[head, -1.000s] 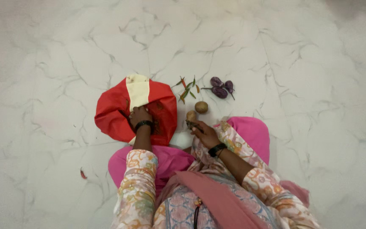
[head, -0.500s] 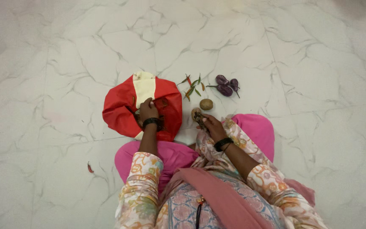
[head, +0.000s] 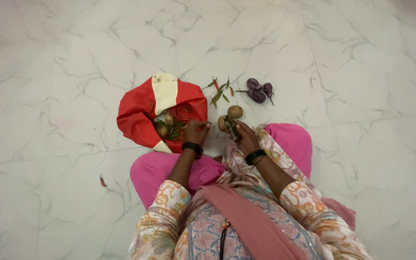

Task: The person sits on the floor and sorts vegetables from a red and white bag, placing potatoes, eggplants, and chilies onto the floor. The person handles the items one by one, separating them into small piles.

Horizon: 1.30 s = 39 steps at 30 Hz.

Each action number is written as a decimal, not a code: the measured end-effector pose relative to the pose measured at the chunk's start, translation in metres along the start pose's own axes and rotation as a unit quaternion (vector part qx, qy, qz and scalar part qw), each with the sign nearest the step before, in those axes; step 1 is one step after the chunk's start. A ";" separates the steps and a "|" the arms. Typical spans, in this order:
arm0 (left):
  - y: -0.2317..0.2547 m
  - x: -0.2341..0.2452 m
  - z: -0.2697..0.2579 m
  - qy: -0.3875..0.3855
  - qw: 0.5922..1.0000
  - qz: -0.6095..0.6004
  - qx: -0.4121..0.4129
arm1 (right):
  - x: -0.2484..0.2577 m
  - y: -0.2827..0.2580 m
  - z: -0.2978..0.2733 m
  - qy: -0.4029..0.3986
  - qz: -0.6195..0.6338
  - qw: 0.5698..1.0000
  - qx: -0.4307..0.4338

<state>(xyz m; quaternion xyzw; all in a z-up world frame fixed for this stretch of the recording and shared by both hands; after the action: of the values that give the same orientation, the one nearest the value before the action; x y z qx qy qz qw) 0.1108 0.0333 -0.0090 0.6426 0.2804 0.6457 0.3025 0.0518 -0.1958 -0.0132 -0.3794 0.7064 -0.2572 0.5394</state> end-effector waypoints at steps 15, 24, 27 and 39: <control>-0.008 -0.042 -0.031 -0.058 0.986 -0.101 0.121 | 0.009 -0.001 -0.002 0.060 -0.178 0.982 0.031; -0.038 -0.081 -0.027 -0.135 0.924 -0.291 0.209 | -0.037 -0.004 -0.013 -0.127 -0.371 0.919 0.037; -0.035 -0.076 -0.030 -0.137 0.912 -0.321 0.216 | -0.043 -0.008 -0.019 -0.127 -0.396 0.909 0.025; 0.004 -0.062 -0.030 -0.140 0.934 -0.308 0.116 | -0.035 -0.014 -0.017 -0.067 -0.321 0.944 0.031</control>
<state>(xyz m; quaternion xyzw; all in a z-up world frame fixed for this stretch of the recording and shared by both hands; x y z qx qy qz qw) 0.0800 -0.0152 -0.0471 0.6388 0.4923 0.3877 0.4464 0.0434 -0.1762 0.0222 -0.5857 0.5009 -0.4121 0.4860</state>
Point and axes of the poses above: each hand's wrist, its own z-axis towards the middle knuckle, its own x-axis out of the back of the hand, y = z × x, the point moved 9 cm from there along z, towards the middle knuckle, and after that the axes turned 3 degrees about x, right-handed, at the moved point
